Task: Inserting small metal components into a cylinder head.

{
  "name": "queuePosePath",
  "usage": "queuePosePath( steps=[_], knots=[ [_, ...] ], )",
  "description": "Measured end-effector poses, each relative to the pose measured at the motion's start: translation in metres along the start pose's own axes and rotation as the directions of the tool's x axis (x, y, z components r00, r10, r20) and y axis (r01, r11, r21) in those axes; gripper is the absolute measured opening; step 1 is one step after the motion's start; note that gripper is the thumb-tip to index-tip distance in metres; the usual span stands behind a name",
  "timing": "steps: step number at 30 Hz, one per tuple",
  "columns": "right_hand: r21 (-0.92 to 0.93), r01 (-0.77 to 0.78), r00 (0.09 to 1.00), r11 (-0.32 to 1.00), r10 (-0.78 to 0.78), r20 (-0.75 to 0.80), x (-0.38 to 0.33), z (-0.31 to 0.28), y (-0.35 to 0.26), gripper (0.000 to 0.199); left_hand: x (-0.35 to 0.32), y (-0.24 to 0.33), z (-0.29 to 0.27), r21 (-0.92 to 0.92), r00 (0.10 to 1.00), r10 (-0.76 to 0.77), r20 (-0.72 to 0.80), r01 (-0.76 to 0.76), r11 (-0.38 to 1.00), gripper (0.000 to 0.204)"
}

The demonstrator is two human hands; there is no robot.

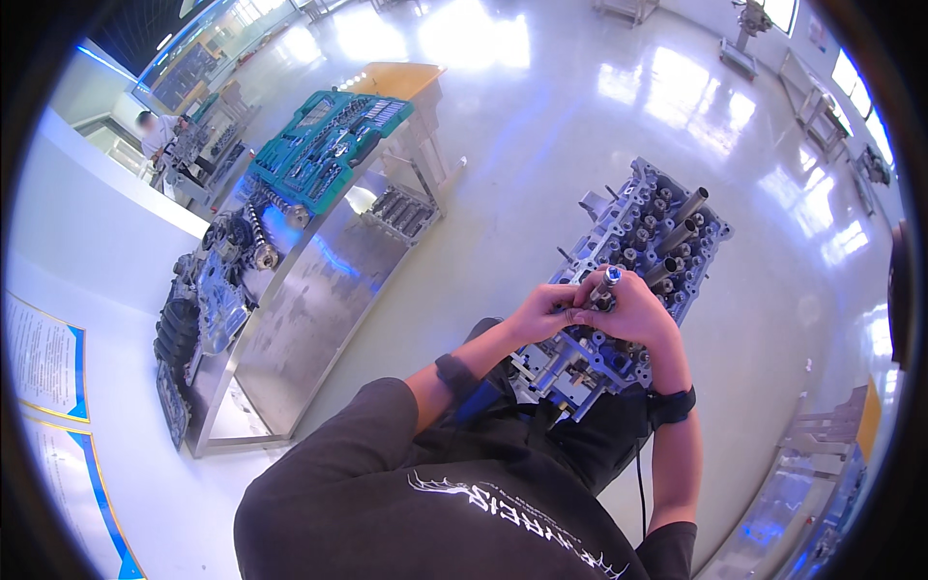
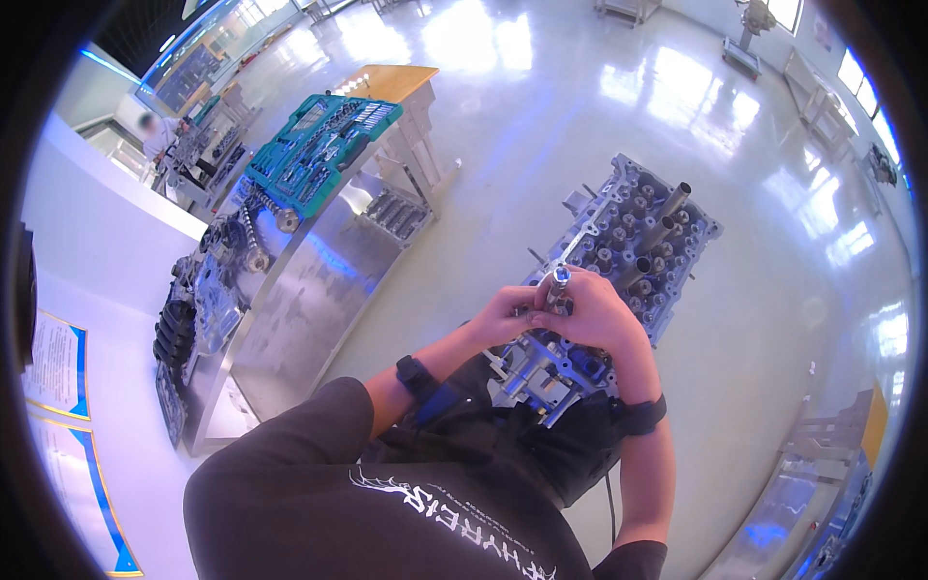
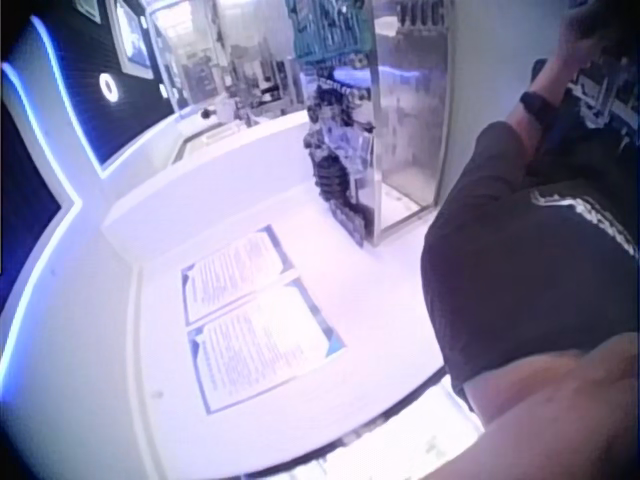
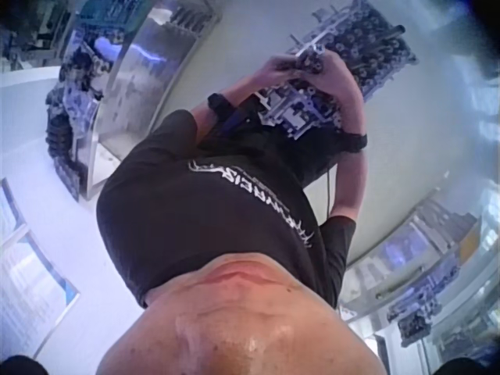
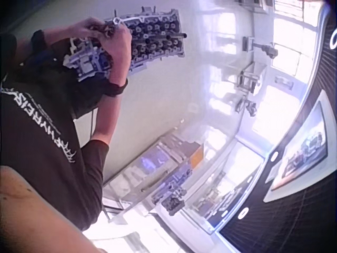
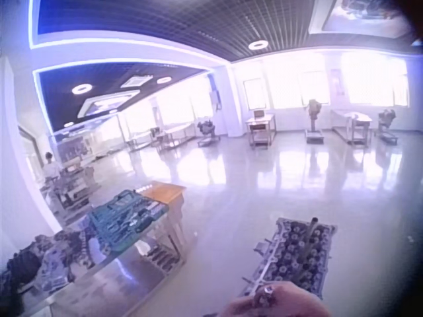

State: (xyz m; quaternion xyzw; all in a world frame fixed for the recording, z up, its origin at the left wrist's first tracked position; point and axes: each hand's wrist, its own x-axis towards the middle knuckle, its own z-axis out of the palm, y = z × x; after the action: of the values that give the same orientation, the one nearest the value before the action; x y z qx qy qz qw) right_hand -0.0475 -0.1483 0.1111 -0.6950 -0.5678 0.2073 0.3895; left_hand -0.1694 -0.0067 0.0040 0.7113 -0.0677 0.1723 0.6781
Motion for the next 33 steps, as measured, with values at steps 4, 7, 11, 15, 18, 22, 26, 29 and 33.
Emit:
queuePosePath(
  steps=[4,7,11,15,18,22,26,29,33],
  knots=[
    [0.07,0.02,0.997,0.997,-0.025,0.068,0.001,0.0,0.005,0.018,-0.005,-0.01,-0.003,-0.074,0.999,-0.047,0.013,0.048,0.996,0.021],
    [0.11,0.045,0.997,0.993,-0.052,0.065,-0.003,0.001,0.012,0.017,-0.003,0.001,0.002,-0.101,0.997,-0.066,0.038,0.07,0.992,0.023],
    [0.071,0.039,0.996,0.997,-0.045,0.083,-0.002,0.002,0.014,0.017,-0.002,0.004,-0.004,0.038,0.998,0.011,0.068,-0.014,0.999,0.016],
    [0.052,0.008,1.0,0.999,-0.01,0.029,-0.001,0.003,0.01,0.016,0.001,0.0,0.002,0.1,1.0,0.022,-0.004,-0.021,0.995,0.02],
    [0.039,-0.039,0.999,0.998,0.038,0.015,-0.001,0.003,0.012,0.02,0.0,-0.002,0.0,0.181,1.0,-0.005,0.029,0.0,0.984,0.024],
    [-0.038,-0.038,0.999,0.999,0.036,-0.038,0.0,0.001,-0.004,0.023,0.003,-0.001,0.002,0.269,1.0,0.009,0.005,-0.01,0.963,0.023],
    [-0.098,0.007,0.996,0.995,-0.015,-0.083,0.0,0.004,-0.004,0.024,0.005,-0.003,0.003,0.268,0.992,0.126,-0.033,-0.112,0.957,0.025],
    [-0.12,0.012,0.997,0.993,-0.022,-0.074,0.0,0.004,-0.005,0.025,0.003,-0.002,0.001,0.243,1.0,0.013,-0.011,-0.01,0.97,0.023],
    [-0.111,0.037,0.996,0.993,-0.045,-0.071,0.0,0.005,0.0,0.025,-0.001,-0.008,0.001,0.155,0.994,-0.106,-0.03,0.109,0.982,0.023]
  ],
)
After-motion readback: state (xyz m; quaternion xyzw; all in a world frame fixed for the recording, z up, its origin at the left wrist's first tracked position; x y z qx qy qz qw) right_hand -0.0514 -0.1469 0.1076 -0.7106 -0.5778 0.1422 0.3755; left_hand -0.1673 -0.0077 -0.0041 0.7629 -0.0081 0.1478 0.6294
